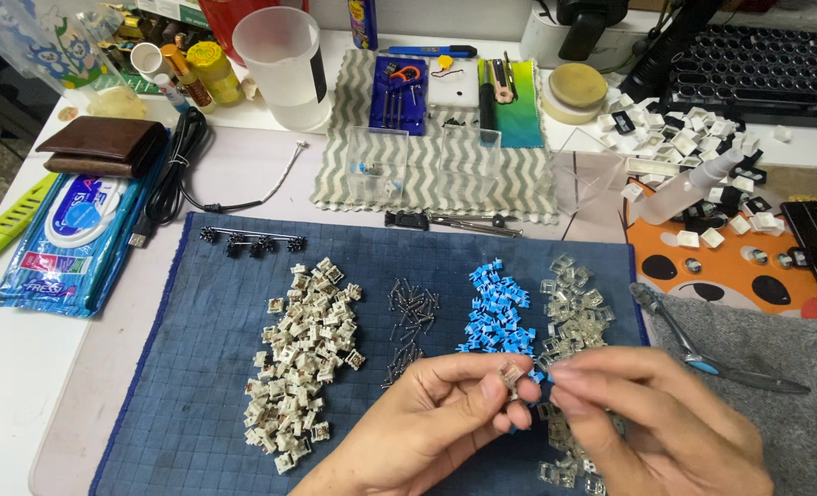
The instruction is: The person assembles mechanical keyboard switches by hand. They pick up a switch housing, insert a metal stem, place a blue stem on top, and add a clear housing cover. The person repeats this process for multiple switches, placing the completed units into a clear container.
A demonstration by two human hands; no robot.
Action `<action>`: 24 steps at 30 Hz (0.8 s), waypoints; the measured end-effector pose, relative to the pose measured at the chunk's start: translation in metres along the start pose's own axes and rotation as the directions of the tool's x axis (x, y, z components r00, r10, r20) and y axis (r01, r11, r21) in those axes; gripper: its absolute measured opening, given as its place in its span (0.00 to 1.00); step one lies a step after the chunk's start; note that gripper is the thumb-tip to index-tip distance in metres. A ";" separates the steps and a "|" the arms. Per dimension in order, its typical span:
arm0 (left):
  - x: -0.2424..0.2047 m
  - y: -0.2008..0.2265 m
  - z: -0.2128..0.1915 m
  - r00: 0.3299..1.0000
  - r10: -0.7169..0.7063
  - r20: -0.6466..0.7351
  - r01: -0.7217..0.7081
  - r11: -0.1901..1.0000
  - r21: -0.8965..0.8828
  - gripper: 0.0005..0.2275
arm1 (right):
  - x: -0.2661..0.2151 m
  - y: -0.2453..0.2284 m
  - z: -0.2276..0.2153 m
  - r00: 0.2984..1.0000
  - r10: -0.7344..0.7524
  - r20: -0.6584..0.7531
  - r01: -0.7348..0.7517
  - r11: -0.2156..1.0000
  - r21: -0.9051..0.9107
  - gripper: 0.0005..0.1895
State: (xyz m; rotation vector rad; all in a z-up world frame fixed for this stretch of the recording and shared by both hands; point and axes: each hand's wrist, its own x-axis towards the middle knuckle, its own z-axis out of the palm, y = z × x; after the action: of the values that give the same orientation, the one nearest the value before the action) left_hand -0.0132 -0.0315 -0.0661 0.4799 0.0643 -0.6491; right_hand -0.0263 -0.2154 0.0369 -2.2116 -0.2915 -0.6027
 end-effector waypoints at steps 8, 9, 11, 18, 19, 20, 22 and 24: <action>0.002 -0.002 0.006 0.994 0.109 0.003 -0.109 0.988 0.111 0.17 | -0.003 0.007 0.008 0.997 0.071 0.027 -0.074 0.988 0.136 0.08; 0.002 -0.001 0.009 0.988 0.155 -0.006 -0.152 0.970 0.191 0.18 | -0.002 0.005 0.008 0.999 0.035 0.037 -0.039 0.993 0.107 0.10; 0.001 0.003 0.014 0.985 0.168 -0.029 -0.154 0.952 0.266 0.18 | -0.001 0.001 0.010 1.000 0.007 0.025 -0.010 0.995 0.095 0.10; 0.002 0.002 0.019 0.972 0.209 -0.103 -0.160 0.918 0.362 0.18 | 0.001 0.007 0.009 0.997 -0.066 -0.039 0.068 0.996 0.060 0.10; 0.002 0.001 0.018 0.972 0.209 -0.104 -0.159 0.919 0.362 0.18 | 0.001 0.006 0.009 0.997 -0.065 -0.038 0.067 0.996 0.060 0.10; 0.003 0.000 0.017 0.967 0.241 -0.085 -0.193 0.906 0.376 0.17 | 0.001 0.005 0.009 0.998 -0.034 -0.051 0.035 0.999 0.033 0.09; 0.003 -0.001 0.017 0.960 0.272 -0.067 -0.226 0.893 0.390 0.16 | 0.003 0.003 0.006 0.998 -0.002 -0.064 0.002 1.000 0.006 0.08; 0.003 -0.001 0.018 0.944 0.313 -0.104 -0.239 0.867 0.436 0.14 | 0.005 0.001 0.001 0.999 -0.030 0.020 0.031 0.999 -0.030 0.07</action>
State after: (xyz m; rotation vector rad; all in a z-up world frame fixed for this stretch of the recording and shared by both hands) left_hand -0.0130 -0.0423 -0.0517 0.9447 0.0171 -0.3309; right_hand -0.0211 -0.2150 0.0389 -2.2465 -0.3284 -0.6064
